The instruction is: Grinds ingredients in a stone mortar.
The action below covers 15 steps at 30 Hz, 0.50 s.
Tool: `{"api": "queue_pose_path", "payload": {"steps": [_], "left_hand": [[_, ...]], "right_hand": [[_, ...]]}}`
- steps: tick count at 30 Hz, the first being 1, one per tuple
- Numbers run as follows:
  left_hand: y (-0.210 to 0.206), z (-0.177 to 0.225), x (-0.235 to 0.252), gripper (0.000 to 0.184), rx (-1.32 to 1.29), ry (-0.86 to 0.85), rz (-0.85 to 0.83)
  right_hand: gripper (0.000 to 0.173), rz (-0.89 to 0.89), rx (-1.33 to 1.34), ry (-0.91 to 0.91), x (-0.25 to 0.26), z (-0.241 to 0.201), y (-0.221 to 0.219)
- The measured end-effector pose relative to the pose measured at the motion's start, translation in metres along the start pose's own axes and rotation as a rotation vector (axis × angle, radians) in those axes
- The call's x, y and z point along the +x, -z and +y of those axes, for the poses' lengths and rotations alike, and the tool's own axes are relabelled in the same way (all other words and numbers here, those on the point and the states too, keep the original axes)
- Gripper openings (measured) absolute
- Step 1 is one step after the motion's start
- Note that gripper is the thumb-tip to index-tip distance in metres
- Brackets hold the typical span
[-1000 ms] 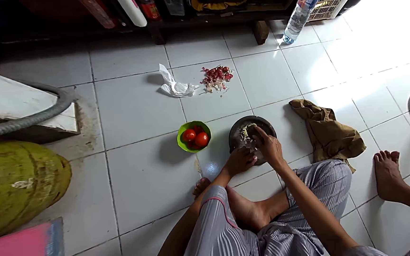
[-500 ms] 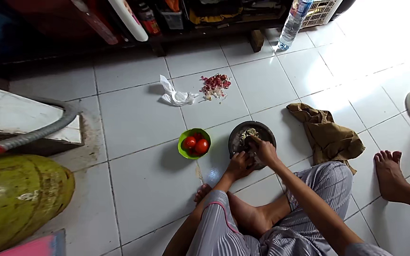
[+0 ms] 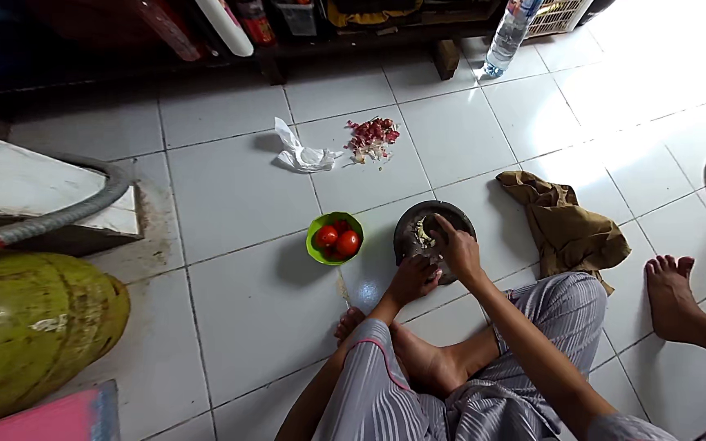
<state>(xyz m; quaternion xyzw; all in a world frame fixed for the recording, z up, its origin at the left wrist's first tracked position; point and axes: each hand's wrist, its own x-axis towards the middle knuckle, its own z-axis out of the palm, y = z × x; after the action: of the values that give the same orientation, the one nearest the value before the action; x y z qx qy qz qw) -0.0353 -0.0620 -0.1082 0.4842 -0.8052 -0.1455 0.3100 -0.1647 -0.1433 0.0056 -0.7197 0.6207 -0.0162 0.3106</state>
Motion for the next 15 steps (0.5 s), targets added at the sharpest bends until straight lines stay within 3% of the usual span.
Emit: {"api": "queue_pose_path", "payload": {"steps": [2, 4, 8, 12, 15], "left_hand": [[-0.002, 0.001, -0.001, 0.027, 0.034, -0.028, 0.023], [0.0, -0.003, 0.001, 0.028, 0.055, -0.073, 0.047], [-0.01, -0.013, -0.012, 0.031, 0.072, -0.174, 0.144], [-0.006, -0.007, -0.013, 0.03, 0.02, -0.101, 0.054], [-0.004, -0.01, -0.012, 0.028, 0.002, -0.109, 0.085]], "right_hand": [[0.049, -0.132, -0.074, 0.0, 0.006, 0.007, -0.011], [0.048, -0.215, -0.054, -0.012, 0.016, 0.007, 0.005], [0.046, -0.081, 0.005, -0.046, 0.001, 0.002, 0.026], [0.046, -0.221, -0.09, -0.056, 0.003, 0.009, 0.006], [0.047, -0.158, -0.044, -0.058, -0.004, 0.007, 0.011]]}}
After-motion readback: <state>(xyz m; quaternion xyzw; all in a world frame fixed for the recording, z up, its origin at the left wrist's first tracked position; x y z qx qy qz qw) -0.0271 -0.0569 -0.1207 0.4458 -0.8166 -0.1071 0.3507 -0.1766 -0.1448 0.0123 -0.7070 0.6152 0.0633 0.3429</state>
